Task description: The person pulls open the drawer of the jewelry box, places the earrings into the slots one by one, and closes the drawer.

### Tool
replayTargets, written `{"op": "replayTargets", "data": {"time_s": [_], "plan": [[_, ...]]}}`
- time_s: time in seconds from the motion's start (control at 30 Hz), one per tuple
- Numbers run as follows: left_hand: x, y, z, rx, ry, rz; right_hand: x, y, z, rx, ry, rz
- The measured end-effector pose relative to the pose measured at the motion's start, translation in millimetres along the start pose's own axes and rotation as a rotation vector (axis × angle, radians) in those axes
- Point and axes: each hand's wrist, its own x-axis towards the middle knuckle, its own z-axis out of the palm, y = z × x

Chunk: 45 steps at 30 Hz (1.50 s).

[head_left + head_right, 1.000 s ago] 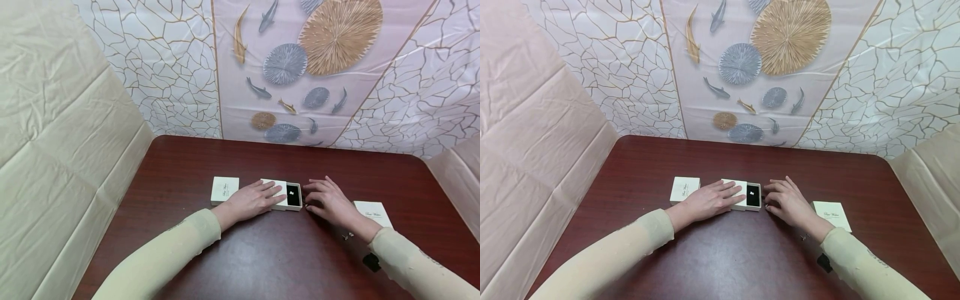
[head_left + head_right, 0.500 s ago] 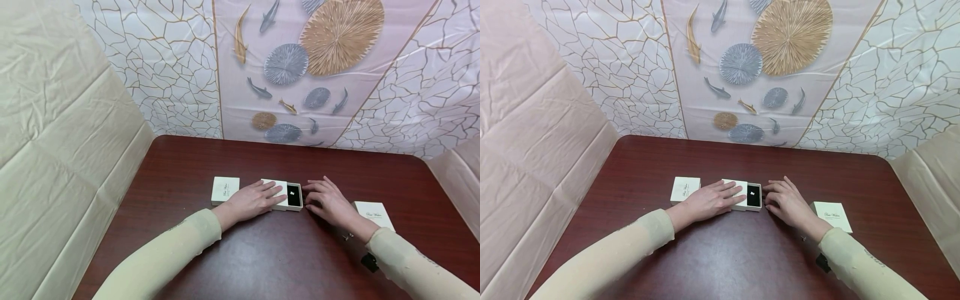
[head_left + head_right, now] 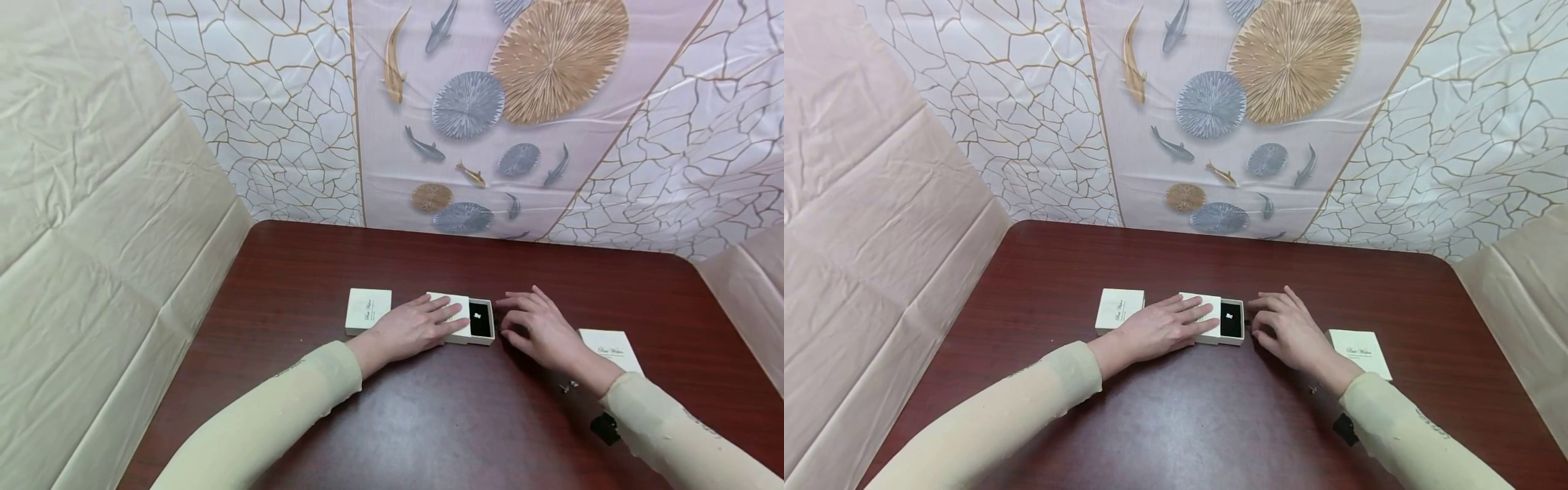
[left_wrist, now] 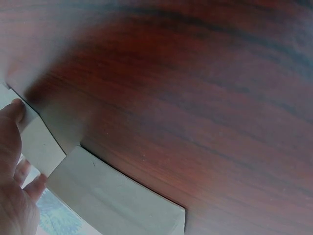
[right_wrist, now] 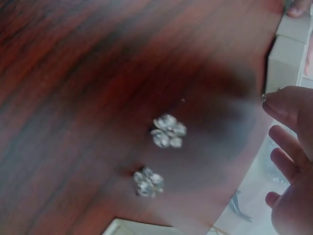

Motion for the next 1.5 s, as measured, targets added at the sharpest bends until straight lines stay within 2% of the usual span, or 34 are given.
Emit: {"op": "replayTargets", "data": {"time_s": [0.23, 0.47, 0.63, 1.07, 1.5], "plan": [[0.1, 0.1, 0.5, -0.003, 0.008, 0.000, 6.3, -8, -15, 0.103, 0.005, 0.076], [0.6, 0.3, 1.0, -0.015, 0.008, -0.004, 20.9, -20, -21, 0.220, -0.072, 0.110], [0.7, 0.5, 1.1, -0.008, 0.010, -0.001, 28.7, -22, -17, 0.214, -0.130, 0.116], [0.2, 0.2, 0.4, 0.007, 0.013, 0.006, 37.7, -19, -5, 0.191, -0.199, 0.133], [0.3, 0.2, 1.4, 0.002, 0.007, 0.001, 48.3, -18, -5, 0.181, -0.275, 0.130]]}}
